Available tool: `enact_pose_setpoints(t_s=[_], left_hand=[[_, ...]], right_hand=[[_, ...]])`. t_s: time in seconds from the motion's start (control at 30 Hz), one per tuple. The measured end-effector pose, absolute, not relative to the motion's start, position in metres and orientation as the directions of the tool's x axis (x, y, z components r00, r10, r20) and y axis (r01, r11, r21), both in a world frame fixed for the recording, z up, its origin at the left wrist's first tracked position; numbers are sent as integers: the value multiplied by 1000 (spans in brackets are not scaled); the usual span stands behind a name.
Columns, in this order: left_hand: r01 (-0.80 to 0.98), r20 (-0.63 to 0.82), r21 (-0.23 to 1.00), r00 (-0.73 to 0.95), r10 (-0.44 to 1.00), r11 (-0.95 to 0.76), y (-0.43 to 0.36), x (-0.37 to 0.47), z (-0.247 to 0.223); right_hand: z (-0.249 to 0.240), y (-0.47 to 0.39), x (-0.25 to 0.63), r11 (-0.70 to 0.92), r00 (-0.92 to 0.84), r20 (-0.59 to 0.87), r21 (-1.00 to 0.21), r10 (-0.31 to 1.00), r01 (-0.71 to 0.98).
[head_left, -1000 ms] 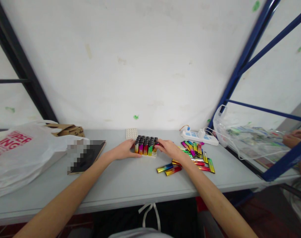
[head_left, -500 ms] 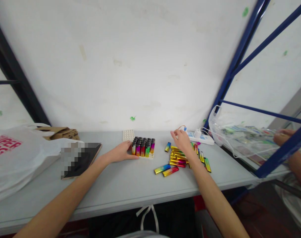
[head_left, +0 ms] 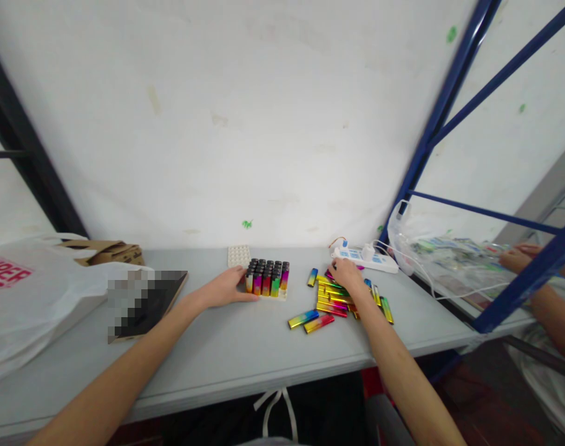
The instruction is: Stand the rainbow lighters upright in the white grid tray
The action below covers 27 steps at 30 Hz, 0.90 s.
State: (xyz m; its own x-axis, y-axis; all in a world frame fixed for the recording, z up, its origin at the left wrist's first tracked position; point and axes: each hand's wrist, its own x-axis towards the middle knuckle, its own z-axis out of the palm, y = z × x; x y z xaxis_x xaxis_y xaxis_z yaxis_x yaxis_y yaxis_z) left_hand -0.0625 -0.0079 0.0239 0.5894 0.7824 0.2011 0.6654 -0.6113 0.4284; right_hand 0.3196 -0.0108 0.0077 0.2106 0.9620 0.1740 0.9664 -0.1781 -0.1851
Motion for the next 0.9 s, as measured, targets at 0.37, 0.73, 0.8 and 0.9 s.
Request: enact_pose_setpoints(t_s=[0.37,0.73,0.8,0.9], left_hand=[[670,191,406,602,775,-621,-8,-63,24],[665,194,444,583,789,-601,-7,-64,24],[674,197,431,579,791,-601,-7,-63,23],[672,204,417,587,783,-612,-7,-63,22]], right_hand=[[4,-2,371,-182,223,185,-215,957,960],[12,-16,410,-415,478,237,-272,846,868],[8,-20,416,-461,521,204,-278,829,843],[5,-21,417,-511,563,163,-275,810,814]])
